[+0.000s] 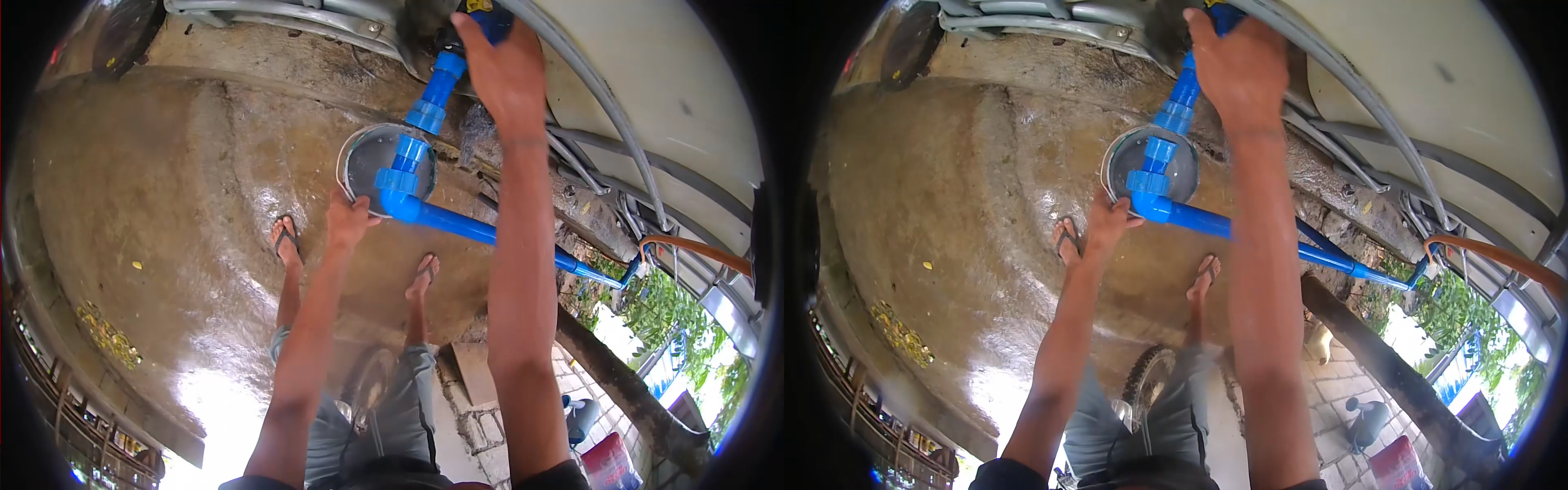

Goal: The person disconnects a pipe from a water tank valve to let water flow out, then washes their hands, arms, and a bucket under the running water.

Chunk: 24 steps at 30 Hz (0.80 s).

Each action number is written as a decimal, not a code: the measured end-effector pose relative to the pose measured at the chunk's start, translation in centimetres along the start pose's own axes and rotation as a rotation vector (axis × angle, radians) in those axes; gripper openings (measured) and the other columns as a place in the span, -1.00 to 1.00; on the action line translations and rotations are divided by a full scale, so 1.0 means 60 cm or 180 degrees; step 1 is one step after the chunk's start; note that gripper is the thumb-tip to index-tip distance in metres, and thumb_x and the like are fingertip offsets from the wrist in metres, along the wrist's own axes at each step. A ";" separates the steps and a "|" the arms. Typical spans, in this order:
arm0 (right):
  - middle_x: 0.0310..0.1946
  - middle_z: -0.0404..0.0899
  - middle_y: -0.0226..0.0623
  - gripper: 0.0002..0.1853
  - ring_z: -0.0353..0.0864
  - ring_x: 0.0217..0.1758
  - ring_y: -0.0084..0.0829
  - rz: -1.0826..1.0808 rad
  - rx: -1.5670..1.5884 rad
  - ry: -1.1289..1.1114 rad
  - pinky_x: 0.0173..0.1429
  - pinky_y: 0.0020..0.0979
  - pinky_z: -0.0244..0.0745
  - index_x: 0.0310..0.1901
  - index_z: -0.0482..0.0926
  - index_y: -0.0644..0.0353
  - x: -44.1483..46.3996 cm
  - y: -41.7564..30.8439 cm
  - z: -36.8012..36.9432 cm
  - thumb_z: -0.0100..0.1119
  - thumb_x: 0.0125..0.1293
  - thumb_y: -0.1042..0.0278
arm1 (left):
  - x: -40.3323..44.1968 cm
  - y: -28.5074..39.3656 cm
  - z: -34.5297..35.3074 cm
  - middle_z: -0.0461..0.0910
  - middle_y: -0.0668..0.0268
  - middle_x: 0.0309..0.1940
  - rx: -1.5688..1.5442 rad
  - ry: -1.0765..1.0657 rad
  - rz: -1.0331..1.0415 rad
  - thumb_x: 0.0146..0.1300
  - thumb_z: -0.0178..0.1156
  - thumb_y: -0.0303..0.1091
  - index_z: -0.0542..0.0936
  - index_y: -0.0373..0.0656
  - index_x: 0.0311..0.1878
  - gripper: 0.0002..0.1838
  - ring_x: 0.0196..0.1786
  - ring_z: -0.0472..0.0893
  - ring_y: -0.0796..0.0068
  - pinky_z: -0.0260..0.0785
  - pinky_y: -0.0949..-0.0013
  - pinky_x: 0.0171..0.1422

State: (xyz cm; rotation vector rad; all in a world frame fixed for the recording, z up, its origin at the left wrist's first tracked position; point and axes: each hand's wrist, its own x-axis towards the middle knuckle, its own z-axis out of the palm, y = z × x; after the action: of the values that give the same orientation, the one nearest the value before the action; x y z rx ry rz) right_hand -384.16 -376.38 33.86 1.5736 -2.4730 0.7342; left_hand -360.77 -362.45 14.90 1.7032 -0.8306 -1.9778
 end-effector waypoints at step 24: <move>-0.04 0.54 -0.01 -0.60 0.51 0.05 -0.04 0.0577 0.0810 -0.1776 0.13 -0.02 0.37 -0.02 0.59 0.16 -0.569 -0.046 0.200 0.30 0.12 0.16 | 0.070 -0.016 -0.172 0.56 -0.01 -0.16 0.0599 -0.0452 0.0143 0.30 0.10 -0.43 0.03 -0.49 0.33 -0.35 -0.31 0.66 0.31 0.64 0.31 -0.27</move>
State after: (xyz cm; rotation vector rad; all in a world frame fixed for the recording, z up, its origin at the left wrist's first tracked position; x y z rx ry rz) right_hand -364.44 -354.79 12.35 1.8693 -3.0528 0.7374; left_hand -351.32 -366.29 10.29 1.6413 -1.1270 -2.0652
